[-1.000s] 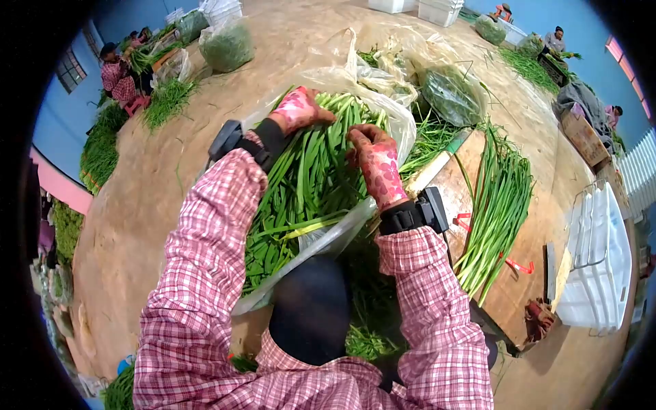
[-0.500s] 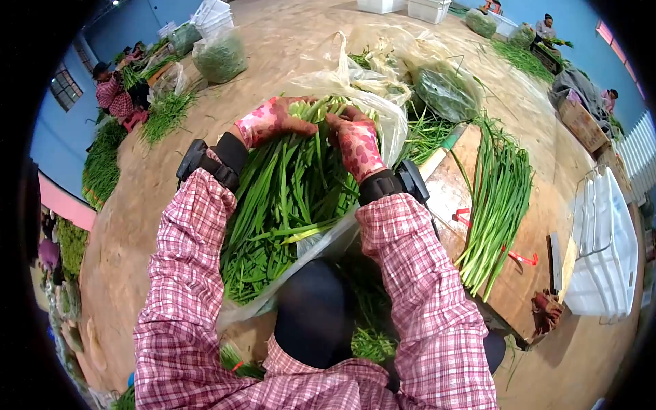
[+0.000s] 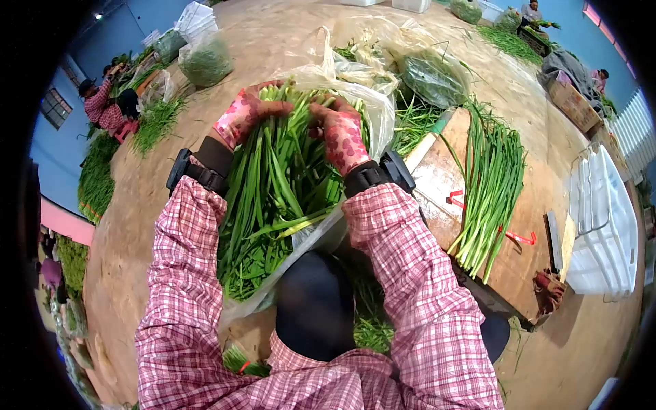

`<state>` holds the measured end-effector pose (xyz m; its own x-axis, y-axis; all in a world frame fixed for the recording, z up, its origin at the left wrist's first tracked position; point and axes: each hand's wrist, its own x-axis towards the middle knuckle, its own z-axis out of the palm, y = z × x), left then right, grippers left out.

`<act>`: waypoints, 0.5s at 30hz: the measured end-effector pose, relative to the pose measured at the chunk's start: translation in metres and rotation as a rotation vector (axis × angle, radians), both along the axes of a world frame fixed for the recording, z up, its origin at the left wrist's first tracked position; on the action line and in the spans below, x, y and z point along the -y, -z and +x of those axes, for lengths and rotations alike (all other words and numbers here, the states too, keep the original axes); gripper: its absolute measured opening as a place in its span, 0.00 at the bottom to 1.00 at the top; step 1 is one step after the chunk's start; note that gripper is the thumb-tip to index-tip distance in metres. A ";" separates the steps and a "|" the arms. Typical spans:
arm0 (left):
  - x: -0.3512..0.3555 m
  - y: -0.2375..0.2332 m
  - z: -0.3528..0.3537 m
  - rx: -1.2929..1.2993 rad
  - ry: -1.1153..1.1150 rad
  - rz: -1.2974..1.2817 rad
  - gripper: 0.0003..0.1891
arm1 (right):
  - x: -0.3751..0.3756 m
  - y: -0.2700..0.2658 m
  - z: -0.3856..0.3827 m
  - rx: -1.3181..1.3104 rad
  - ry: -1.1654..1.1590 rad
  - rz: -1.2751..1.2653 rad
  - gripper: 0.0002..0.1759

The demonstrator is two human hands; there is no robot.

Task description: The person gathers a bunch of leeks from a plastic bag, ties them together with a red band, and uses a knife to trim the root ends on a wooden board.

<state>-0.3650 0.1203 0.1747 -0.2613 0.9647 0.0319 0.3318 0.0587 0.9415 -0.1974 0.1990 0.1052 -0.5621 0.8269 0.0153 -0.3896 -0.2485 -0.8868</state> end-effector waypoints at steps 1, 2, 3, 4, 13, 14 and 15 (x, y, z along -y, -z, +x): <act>0.002 -0.001 -0.002 -0.005 -0.004 0.005 0.29 | -0.007 0.010 -0.002 -0.031 0.027 -0.034 0.08; 0.001 0.000 -0.004 -0.011 -0.008 0.011 0.28 | -0.009 0.011 0.000 0.025 0.041 -0.002 0.08; 0.003 0.000 -0.007 -0.012 -0.014 0.015 0.28 | -0.009 0.010 -0.003 0.036 0.009 0.046 0.09; 0.004 0.002 -0.008 -0.013 0.001 0.041 0.28 | -0.008 0.009 -0.005 0.050 -0.022 0.095 0.09; 0.006 0.006 0.005 -0.151 0.117 0.052 0.39 | 0.002 -0.011 -0.012 0.004 -0.150 0.079 0.24; 0.006 0.006 0.008 -0.095 0.134 0.025 0.40 | 0.004 -0.010 -0.011 0.000 -0.133 0.101 0.24; 0.004 0.006 0.008 -0.195 0.128 0.043 0.40 | 0.004 -0.009 -0.009 -0.004 -0.115 0.123 0.25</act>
